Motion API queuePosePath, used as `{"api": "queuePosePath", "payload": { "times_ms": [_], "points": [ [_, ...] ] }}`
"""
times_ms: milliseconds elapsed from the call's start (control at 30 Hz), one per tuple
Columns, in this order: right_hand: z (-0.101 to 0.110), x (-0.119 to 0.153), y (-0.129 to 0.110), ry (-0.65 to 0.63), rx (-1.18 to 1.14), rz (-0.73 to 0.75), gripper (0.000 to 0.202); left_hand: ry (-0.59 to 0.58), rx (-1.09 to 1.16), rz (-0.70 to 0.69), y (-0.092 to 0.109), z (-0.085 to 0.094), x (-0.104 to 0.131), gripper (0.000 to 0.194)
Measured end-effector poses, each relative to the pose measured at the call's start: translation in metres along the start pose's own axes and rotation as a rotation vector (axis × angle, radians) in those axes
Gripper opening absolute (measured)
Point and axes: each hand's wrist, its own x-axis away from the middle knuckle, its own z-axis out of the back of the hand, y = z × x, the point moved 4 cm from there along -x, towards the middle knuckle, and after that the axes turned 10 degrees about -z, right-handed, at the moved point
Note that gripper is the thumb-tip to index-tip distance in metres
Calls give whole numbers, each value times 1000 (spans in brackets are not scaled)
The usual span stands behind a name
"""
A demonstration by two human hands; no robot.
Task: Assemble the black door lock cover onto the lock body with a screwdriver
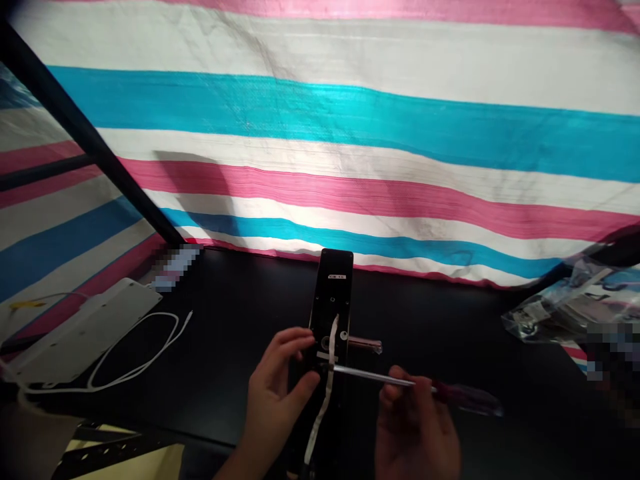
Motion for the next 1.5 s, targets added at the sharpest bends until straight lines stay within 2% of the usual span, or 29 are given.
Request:
{"api": "queuePosePath", "payload": {
  "times_ms": [67,100,200,233,300,400,633,967,1300,1400,1500],
  "points": [
    [-18,-4,-26,52,-28,250,24,59,-190,95,-21,3,-3,39],
    [-32,-7,-38,34,5,361,22,66,-222,163,-32,3,-4,45],
    [-77,-20,-69,-2,165,746,20,-11,-99,319,-60,-8,-5,58],
    [-90,-27,-74,-4,241,835,20,-40,-59,335,-65,-11,-5,57],
    [-114,-43,-78,-45,431,915,24,-66,-40,318,-69,-16,-4,52],
    [-134,-67,-75,-112,612,934,31,-42,-80,254,-69,-17,-2,48],
    [-145,-88,-73,-124,727,991,31,0,-94,208,-73,-16,0,48],
    [-154,-93,-68,-189,827,1047,28,1,-93,209,-75,-15,0,46],
    [-161,-91,-70,-192,919,1079,28,3,-70,200,-77,-15,0,46],
    [-168,-94,-73,-253,922,1060,24,0,-56,214,-77,-15,1,48],
    [-177,-99,-76,-383,918,1011,20,4,-49,234,-76,-15,1,49]
  ]
}}
